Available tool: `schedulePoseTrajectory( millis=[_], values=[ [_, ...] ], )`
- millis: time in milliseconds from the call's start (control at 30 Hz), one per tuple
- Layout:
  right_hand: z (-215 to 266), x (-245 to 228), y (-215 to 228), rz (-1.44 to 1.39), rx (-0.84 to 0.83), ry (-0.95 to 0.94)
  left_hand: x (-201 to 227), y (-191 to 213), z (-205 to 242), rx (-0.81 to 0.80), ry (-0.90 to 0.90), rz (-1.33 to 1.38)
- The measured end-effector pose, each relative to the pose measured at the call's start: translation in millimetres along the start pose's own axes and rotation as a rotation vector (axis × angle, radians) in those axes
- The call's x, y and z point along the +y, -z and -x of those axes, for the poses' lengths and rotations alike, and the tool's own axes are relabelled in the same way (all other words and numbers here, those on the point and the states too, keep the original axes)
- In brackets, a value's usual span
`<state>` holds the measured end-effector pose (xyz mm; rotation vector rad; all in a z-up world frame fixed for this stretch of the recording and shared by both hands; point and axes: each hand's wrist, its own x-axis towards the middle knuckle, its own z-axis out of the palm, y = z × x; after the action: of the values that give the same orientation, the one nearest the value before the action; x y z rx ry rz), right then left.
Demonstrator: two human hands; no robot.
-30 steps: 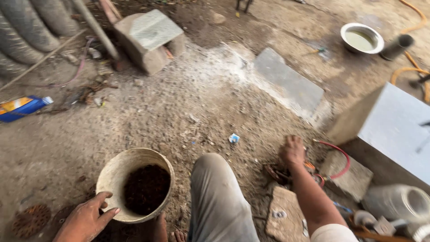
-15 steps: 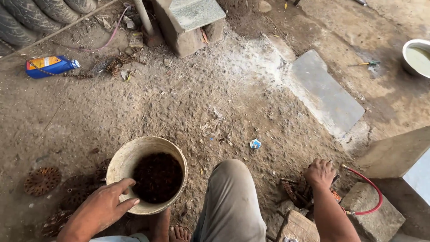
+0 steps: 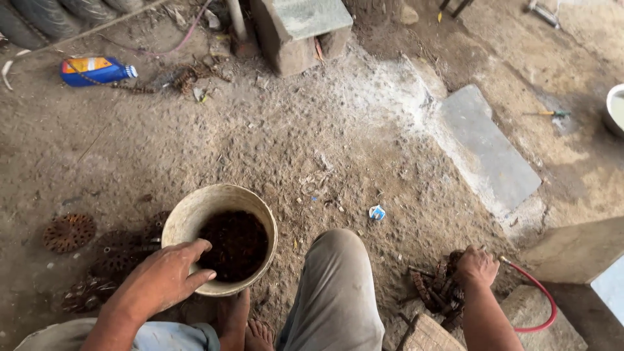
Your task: The person sits on the floor and uses pliers to remove small metal pieces from circular metal parts. They repeatedly pick up parts, use the pliers to pull out pieces, and place the parts into a bucket.
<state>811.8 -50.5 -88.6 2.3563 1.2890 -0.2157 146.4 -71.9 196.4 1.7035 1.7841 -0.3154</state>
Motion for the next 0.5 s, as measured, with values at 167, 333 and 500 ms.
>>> schedulePoseTrajectory(
  millis=[167, 333, 500],
  values=[
    [10, 9, 11, -0.113, 0.046, 0.057, -6, -5, 4, -0.066, 0.069, 0.046],
    [25, 7, 15, -0.402, 0.114, 0.082, -4, -7, 6, -0.091, 0.061, 0.038],
    [54, -35, 70, -0.722, 0.14, 0.165, 5, 0, 13, -0.06, 0.004, 0.018]
  ],
)
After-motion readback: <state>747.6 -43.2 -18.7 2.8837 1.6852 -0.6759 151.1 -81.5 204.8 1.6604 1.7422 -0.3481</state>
